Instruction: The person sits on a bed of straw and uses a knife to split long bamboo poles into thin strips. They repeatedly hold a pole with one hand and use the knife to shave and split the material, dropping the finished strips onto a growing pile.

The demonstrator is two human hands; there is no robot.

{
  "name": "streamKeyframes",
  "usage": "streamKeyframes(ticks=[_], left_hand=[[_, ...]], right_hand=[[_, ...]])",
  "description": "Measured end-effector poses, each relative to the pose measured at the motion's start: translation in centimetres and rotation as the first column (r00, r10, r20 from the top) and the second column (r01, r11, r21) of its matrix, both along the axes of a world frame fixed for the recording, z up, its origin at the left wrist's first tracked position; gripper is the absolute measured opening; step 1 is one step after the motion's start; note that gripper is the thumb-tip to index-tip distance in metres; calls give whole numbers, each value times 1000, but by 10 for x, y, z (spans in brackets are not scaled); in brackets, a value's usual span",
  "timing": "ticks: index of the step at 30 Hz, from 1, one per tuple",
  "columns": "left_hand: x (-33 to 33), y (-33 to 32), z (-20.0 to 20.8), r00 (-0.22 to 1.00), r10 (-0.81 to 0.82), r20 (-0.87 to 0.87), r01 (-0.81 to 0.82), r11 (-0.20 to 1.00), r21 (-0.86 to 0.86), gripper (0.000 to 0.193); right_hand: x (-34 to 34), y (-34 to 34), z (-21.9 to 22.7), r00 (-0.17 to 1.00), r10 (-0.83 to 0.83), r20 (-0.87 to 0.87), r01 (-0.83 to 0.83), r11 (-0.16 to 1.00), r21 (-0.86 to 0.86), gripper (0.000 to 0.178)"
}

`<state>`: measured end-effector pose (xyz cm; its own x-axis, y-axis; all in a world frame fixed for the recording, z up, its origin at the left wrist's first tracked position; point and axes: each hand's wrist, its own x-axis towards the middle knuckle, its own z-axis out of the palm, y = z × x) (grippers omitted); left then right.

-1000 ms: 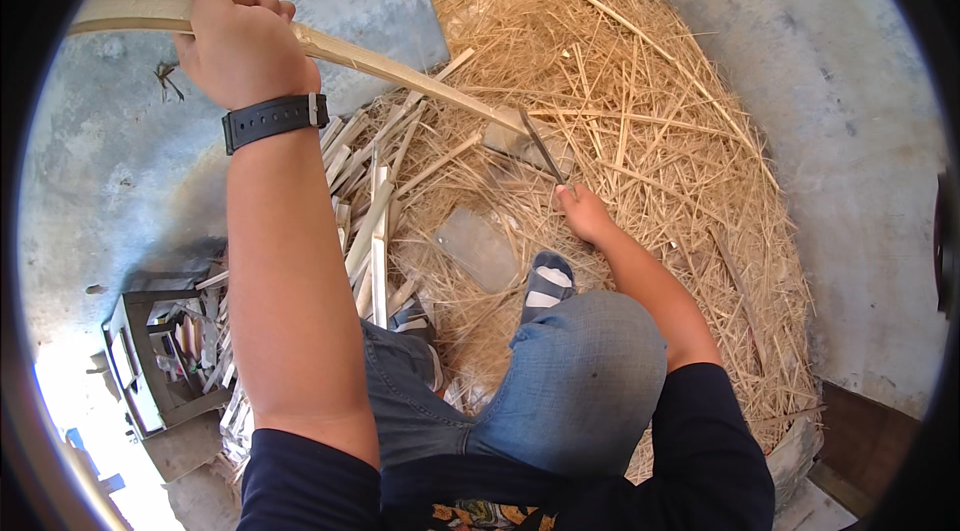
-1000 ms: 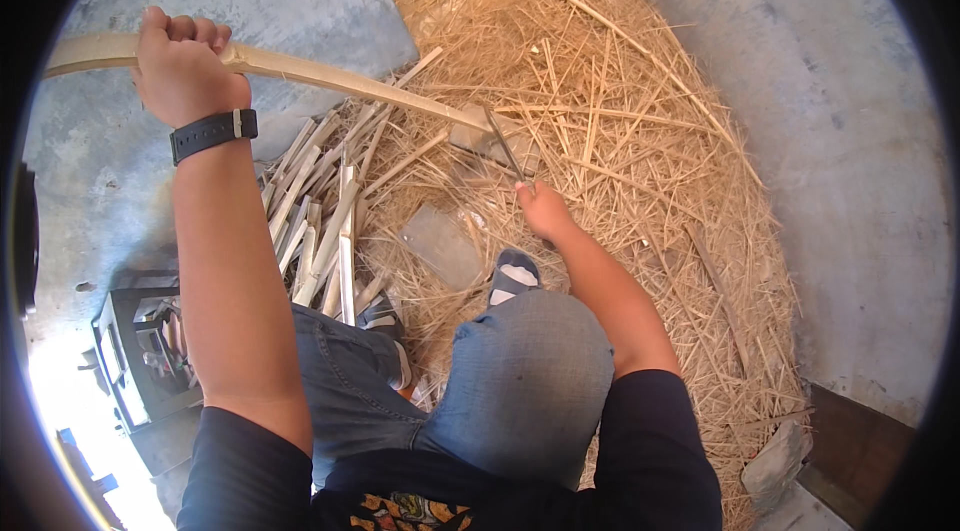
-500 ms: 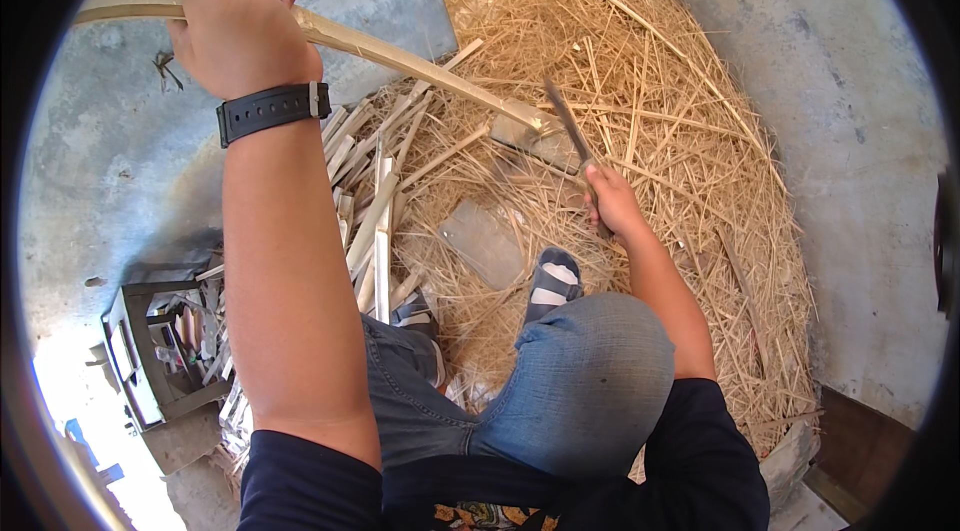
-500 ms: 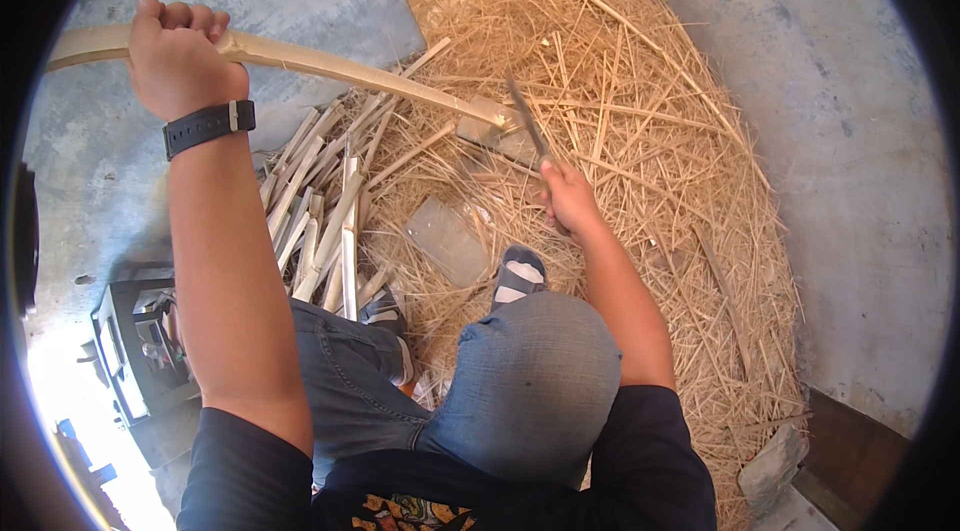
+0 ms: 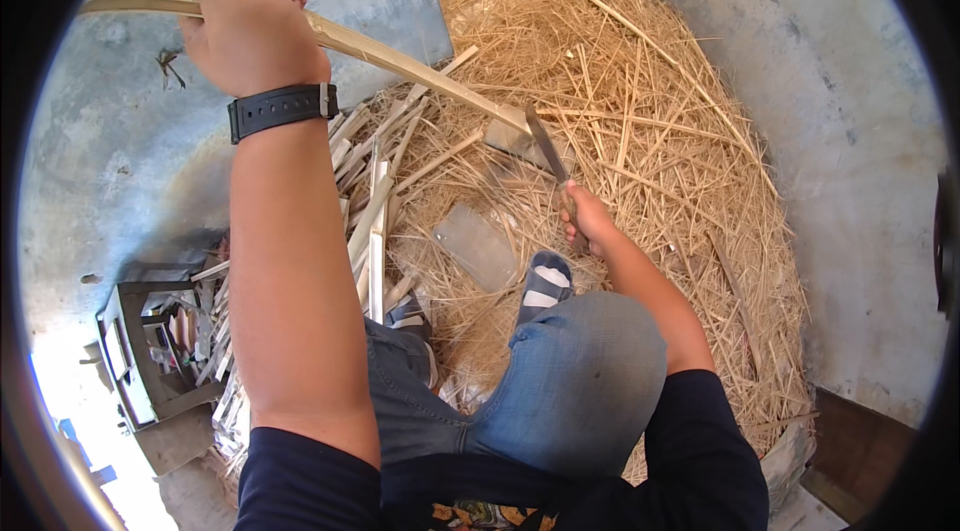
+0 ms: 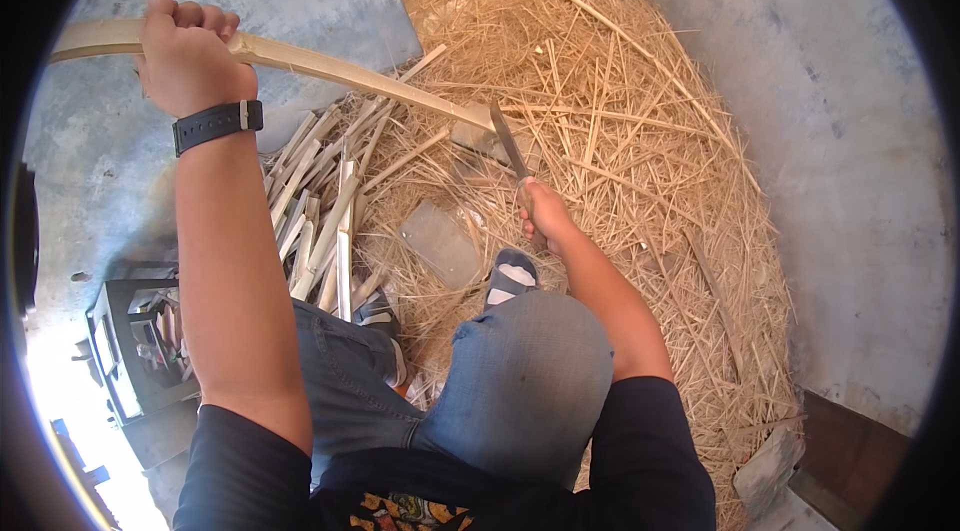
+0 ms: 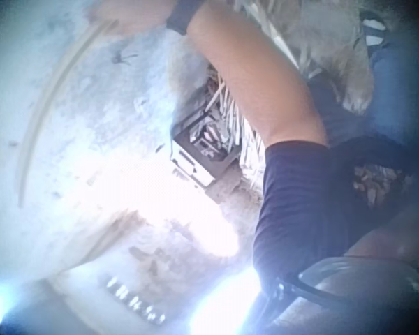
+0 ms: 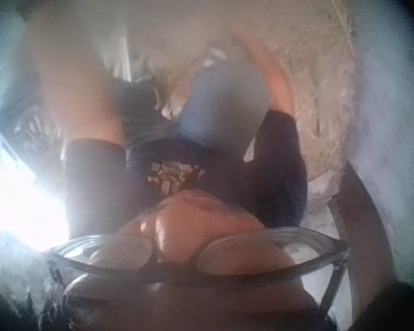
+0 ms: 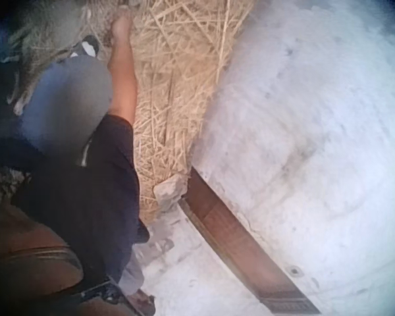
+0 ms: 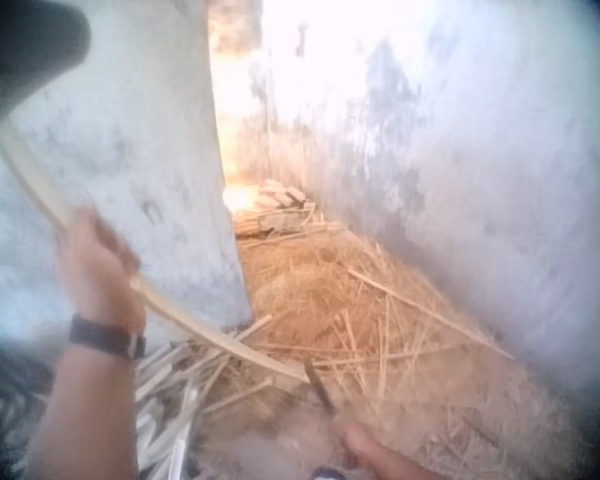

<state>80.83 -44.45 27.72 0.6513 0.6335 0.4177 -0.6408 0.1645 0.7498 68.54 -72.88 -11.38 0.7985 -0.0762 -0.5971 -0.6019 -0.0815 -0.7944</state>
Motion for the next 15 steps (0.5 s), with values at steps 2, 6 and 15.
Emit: streamKeyframes(ticks=[2,6,15], left_hand=[[-2,8,-4,1000,6,4,-6,999,39,20],[5,12,-7,1000,-5,12,4,998,56,21],[-1,0,-7,999,36,1,-36,999,-5,18]], right_hand=[[-4,26,60,969,-165,-183,207,949,239,42],[5,13,61,909,-37,415,46,999,-13,36],[-3,16,-23,943,300,145,-132,736,-664,48]])
